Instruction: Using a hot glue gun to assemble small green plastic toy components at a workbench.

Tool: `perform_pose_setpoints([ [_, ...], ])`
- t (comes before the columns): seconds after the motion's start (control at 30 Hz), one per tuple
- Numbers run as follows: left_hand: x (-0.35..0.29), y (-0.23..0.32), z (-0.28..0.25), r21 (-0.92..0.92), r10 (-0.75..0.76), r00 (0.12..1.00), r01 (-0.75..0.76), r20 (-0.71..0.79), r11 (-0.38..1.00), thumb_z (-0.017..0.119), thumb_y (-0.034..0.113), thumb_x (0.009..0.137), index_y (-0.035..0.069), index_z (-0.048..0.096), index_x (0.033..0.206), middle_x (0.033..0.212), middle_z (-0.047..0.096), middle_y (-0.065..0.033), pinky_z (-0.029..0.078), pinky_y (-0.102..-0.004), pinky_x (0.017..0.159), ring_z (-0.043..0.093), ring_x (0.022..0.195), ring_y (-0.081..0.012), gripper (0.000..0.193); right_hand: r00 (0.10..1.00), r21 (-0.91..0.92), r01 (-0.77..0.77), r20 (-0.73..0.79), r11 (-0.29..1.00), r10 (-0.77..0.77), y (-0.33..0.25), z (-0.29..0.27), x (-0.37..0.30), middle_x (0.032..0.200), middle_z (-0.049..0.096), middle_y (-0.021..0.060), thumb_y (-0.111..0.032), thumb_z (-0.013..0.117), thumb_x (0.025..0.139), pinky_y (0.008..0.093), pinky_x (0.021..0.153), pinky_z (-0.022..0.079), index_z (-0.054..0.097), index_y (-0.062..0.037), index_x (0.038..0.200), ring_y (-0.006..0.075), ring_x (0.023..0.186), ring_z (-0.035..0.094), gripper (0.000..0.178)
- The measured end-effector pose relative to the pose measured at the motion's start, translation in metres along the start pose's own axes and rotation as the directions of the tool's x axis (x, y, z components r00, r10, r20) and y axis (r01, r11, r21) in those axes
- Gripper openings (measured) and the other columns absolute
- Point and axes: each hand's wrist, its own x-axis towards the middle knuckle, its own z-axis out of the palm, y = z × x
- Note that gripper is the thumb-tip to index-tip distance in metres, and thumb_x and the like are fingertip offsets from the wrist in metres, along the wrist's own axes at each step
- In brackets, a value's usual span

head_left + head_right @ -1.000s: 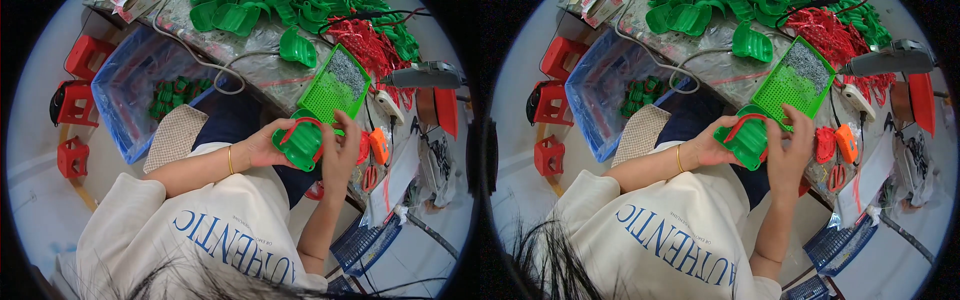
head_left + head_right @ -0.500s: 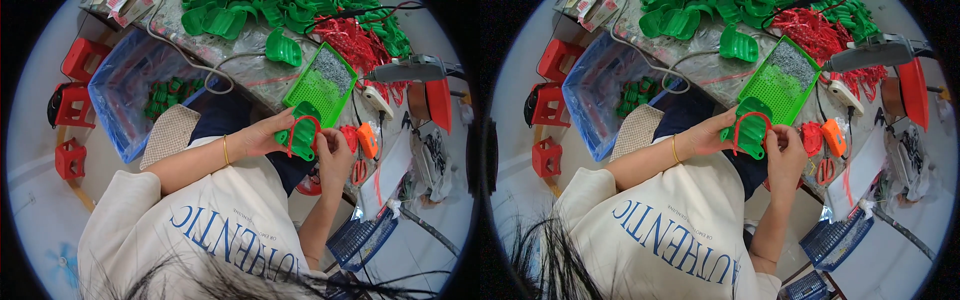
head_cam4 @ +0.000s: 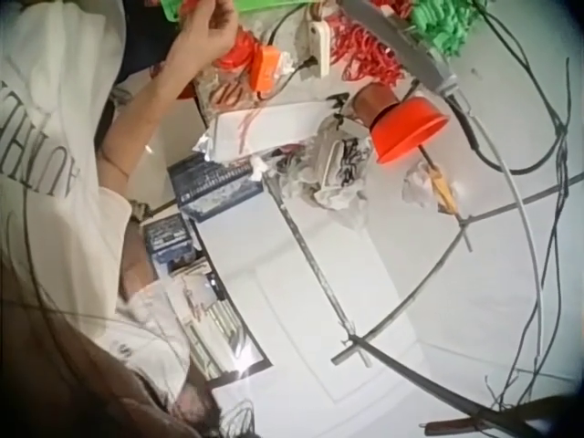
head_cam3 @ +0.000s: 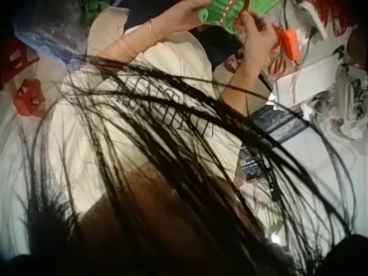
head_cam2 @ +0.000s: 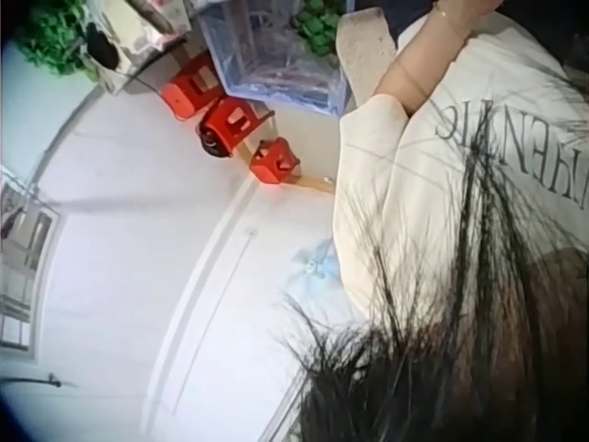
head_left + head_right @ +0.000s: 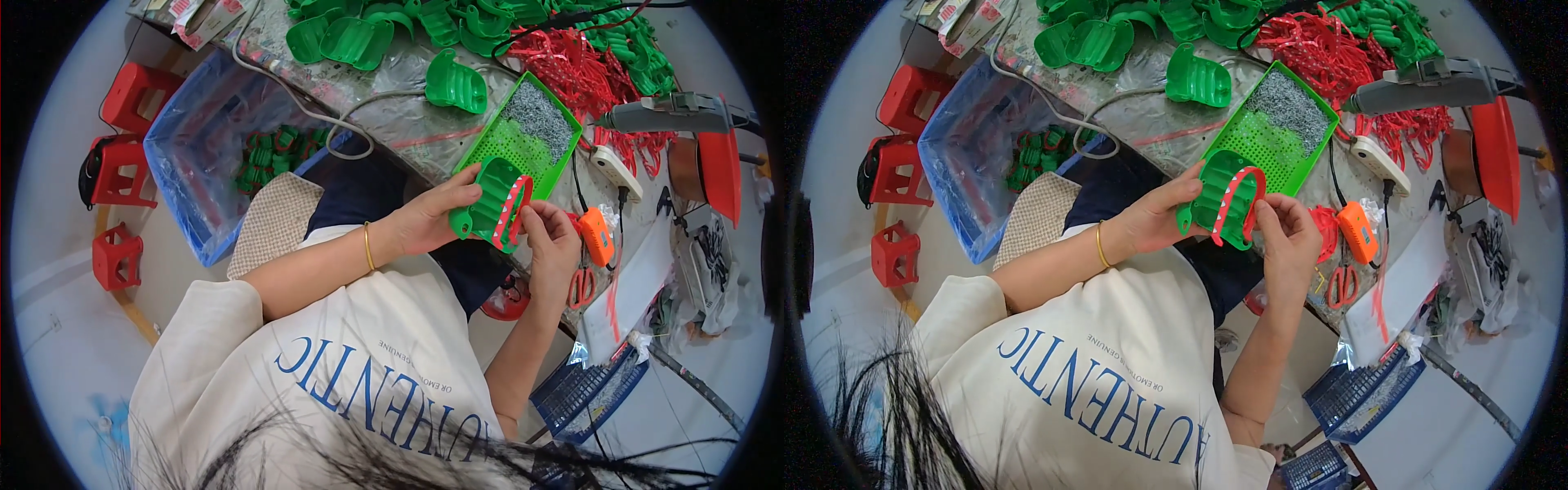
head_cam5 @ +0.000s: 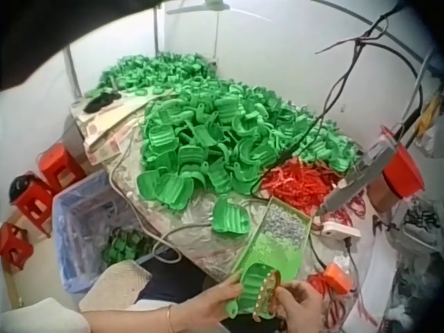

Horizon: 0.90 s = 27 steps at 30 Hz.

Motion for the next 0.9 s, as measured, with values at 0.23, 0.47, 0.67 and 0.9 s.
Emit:
perform_pose_setpoints([
  [0.23, 0.001, -0.005, -0.009, 0.020, 0.022, 1.000, -0.022, -0.017, 1.000, 0.065, 0.027, 0.089, 0.010, 0.025, 0.144, 0.135, 0.047, -0.0063, 0.042, -0.0351, 0.101, 0.050, 0.121, -0.0167, 0.070, 1.000, 0.002, -0.030, 0.006, 1.000, 0.030, 0.006, 0.001, 0.005, 0.085, 0.064, 0.0040, -0.006, 0.065, 0.088, 0.0211, 0.068, 0.048, 0.063, 0.0042, 0.098, 0.0086, 0.074, 0.059, 0.015],
  [0.47, -0.002, -0.006, -0.011, 0.156, 0.020, 0.998, -0.012, -0.053, 0.988, 0.067, 0.033, 0.087, 0.014, 0.023, 0.148, 0.136, 0.047, -0.0045, 0.044, -0.0357, 0.097, 0.050, 0.120, -0.0170, 0.078, 1.000, 0.030, -0.014, 0.007, 0.999, 0.014, 0.010, 0.004, 0.003, 0.084, 0.065, 0.0028, -0.009, 0.066, 0.088, 0.0201, 0.064, 0.044, 0.064, 0.0025, 0.099, 0.0072, 0.072, 0.057, 0.016],
  [0.67, -0.001, -0.007, -0.012, 0.279, 0.040, 0.992, -0.006, -0.117, 0.960, 0.077, 0.024, 0.077, 0.014, 0.026, 0.147, 0.135, 0.046, -0.0051, 0.043, -0.0328, 0.098, 0.047, 0.121, -0.0178, 0.088, 0.999, -0.039, 0.002, -0.054, 0.999, -0.004, 0.014, 0.012, 0.000, 0.087, 0.065, 0.0041, -0.008, 0.065, 0.088, 0.0209, 0.069, 0.047, 0.063, 0.0031, 0.100, 0.0088, 0.075, 0.059, 0.016],
  [0.9, -0.001, -0.007, -0.010, 0.431, 0.080, 0.988, -0.016, -0.130, 0.902, 0.080, 0.017, 0.071, 0.014, 0.027, 0.147, 0.135, 0.046, -0.0066, 0.041, -0.0304, 0.098, 0.046, 0.121, -0.0170, 0.092, 0.996, -0.105, 0.002, -0.092, 0.994, -0.012, 0.020, 0.014, -0.001, 0.088, 0.065, 0.0053, -0.007, 0.065, 0.088, 0.0218, 0.070, 0.049, 0.062, 0.0041, 0.099, 0.0099, 0.077, 0.061, 0.016],
])
